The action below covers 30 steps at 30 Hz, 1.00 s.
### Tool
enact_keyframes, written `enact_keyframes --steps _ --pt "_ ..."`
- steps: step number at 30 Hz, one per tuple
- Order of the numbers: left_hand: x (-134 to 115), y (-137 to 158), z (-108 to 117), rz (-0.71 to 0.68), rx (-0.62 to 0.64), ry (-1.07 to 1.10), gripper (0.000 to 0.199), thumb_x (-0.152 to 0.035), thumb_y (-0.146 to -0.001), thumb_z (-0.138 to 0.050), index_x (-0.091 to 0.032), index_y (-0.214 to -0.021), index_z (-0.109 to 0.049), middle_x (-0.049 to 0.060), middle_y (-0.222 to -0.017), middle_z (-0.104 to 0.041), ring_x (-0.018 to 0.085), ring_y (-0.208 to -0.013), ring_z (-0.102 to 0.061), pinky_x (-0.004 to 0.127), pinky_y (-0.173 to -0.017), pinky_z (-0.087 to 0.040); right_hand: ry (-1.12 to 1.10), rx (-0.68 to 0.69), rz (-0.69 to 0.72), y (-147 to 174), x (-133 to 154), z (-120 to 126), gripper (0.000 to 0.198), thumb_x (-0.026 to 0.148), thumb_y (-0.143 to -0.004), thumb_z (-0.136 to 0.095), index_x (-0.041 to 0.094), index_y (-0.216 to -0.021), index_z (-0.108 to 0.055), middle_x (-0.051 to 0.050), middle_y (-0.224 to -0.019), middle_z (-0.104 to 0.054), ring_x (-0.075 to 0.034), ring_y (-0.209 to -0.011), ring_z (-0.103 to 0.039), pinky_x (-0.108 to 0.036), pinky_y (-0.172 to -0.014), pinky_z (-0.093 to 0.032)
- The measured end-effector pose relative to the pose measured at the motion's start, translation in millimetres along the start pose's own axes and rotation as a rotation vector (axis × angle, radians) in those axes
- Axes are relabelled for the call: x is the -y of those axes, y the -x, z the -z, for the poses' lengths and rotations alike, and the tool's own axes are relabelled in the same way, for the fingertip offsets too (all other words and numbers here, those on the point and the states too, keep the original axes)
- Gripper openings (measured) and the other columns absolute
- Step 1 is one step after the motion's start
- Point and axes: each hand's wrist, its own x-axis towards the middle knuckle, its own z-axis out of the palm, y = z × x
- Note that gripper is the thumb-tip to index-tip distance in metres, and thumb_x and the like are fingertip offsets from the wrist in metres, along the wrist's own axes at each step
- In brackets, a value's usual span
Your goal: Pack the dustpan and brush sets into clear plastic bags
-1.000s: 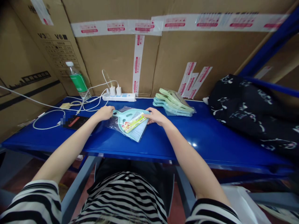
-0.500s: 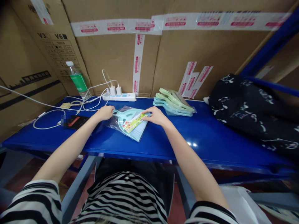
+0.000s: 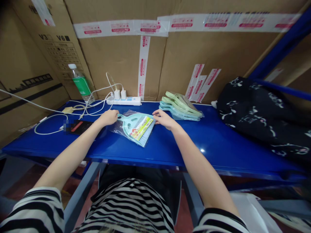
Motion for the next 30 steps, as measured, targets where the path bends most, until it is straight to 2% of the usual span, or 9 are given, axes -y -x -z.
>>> enact_keyframes --steps 6,10,16,21,26,30 --pt "1 -1 1 0.011 0.014 -0.010 0.039 -0.013 -0.089 -0.040 -0.016 -0.117 -0.067 0.013 -0.119 -0.070 0.025 -0.115 -0.064 0.030 -0.092 -0.051 -0.115 0.063 -0.109 8 12 -3 0.022 0.008 -0.086 -0.055 0.022 -0.102 -0.054 -0.003 -0.084 -0.069 -0.017 -0.083 -0.071 -0.039 -0.087 -0.058" --pt "1 -1 1 0.009 0.022 -0.012 0.038 -0.013 -0.088 -0.041 -0.016 -0.116 -0.067 0.014 -0.116 -0.071 0.026 -0.114 -0.064 0.030 -0.092 -0.051 -0.216 0.096 -0.195 14 19 -5 0.029 0.006 -0.086 -0.054 0.022 -0.109 -0.054 -0.004 -0.087 -0.071 -0.017 -0.087 -0.072 -0.037 -0.088 -0.058" --pt "3 -2 1 0.036 0.016 -0.020 0.037 -0.020 -0.088 -0.046 -0.016 -0.119 -0.065 0.016 -0.118 -0.069 0.028 -0.115 -0.063 0.032 -0.091 -0.052 -0.258 0.177 -0.175 18 21 -7 0.040 0.003 -0.084 -0.054 0.020 -0.120 -0.053 -0.005 -0.095 -0.073 -0.016 -0.093 -0.071 -0.034 -0.090 -0.057" --pt "3 -3 0 0.042 0.017 -0.018 0.038 -0.019 -0.088 -0.044 -0.015 -0.120 -0.065 0.018 -0.118 -0.068 0.031 -0.115 -0.063 0.035 -0.091 -0.052 -0.276 0.190 -0.204 20 23 -8 0.055 0.005 -0.084 -0.057 0.021 -0.135 -0.044 -0.006 -0.098 -0.073 -0.017 -0.090 -0.072 -0.037 -0.085 -0.060" --pt "3 -3 0 0.058 0.015 -0.023 0.039 -0.015 -0.088 -0.043 -0.016 -0.120 -0.064 0.016 -0.118 -0.069 0.029 -0.115 -0.063 0.034 -0.091 -0.052 -0.301 0.167 -0.225 20 24 -8 0.075 -0.001 -0.078 -0.060 0.023 -0.144 -0.034 -0.004 -0.102 -0.072 -0.016 -0.090 -0.072 -0.032 -0.082 -0.061" --pt "4 -1 2 0.077 0.009 -0.026 0.040 -0.014 -0.088 -0.041 -0.015 -0.120 -0.063 0.018 -0.119 -0.068 0.030 -0.115 -0.063 0.035 -0.091 -0.052 -0.279 0.209 -0.189 20 21 -7 0.088 -0.005 -0.071 -0.064 0.027 -0.147 -0.031 -0.001 -0.102 -0.071 -0.016 -0.092 -0.072 -0.031 -0.084 -0.060"
